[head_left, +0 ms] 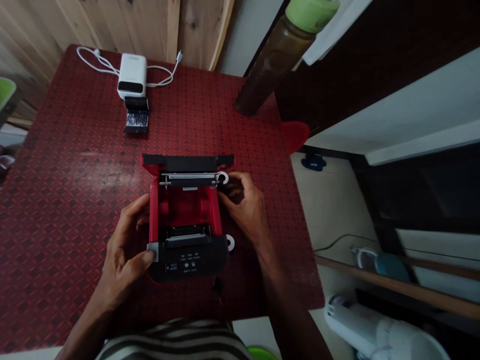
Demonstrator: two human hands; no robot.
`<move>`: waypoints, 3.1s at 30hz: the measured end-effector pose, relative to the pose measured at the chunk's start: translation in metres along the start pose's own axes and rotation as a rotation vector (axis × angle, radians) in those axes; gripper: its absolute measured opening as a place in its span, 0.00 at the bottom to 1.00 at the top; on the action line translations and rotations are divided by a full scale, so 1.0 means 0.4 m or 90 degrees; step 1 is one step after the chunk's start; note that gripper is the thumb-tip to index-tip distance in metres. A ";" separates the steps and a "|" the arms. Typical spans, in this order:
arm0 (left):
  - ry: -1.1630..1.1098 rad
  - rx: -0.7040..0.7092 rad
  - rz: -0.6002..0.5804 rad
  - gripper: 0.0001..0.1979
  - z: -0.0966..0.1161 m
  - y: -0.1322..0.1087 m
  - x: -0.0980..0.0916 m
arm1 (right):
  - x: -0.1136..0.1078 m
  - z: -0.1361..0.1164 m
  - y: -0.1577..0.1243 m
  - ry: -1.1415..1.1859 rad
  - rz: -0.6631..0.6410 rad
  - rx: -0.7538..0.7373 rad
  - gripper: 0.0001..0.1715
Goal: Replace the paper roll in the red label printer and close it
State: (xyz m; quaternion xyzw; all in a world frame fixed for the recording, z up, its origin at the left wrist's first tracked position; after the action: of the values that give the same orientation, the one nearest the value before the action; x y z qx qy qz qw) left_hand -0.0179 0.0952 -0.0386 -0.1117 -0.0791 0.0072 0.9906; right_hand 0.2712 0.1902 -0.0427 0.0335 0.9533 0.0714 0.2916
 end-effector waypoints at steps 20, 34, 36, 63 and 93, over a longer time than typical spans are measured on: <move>-0.027 0.004 0.002 0.39 0.011 0.001 0.007 | -0.025 -0.039 -0.274 0.098 -0.120 0.036 0.19; 0.029 -0.004 -0.035 0.38 -0.006 -0.010 -0.001 | -0.100 -0.225 -0.202 0.372 -0.046 0.066 0.20; 0.033 0.003 -0.041 0.38 -0.009 -0.012 -0.003 | -0.098 -0.246 -0.192 0.347 -0.058 0.043 0.20; 0.006 -0.031 -0.057 0.36 0.010 -0.022 0.015 | 0.203 -0.441 -0.076 -0.612 -0.385 -0.308 0.18; 0.090 0.041 0.041 0.34 0.085 0.045 -0.036 | 0.070 -0.424 -0.111 -0.107 -0.285 -0.344 0.14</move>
State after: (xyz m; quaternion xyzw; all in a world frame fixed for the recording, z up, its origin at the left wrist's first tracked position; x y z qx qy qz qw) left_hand -0.0374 0.1197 -0.0119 -0.0823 -0.0053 0.0336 0.9960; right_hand 0.1519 0.1295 0.0740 -0.2486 0.8565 0.2524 0.3754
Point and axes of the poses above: each hand's wrist, its own y-axis towards the middle knuckle, its own x-axis out of the palm, z = x × y, the point moved 10 cm from there along y, towards the middle knuckle, and after that the axes turned 5 degrees about -x, right-handed, at the moved point
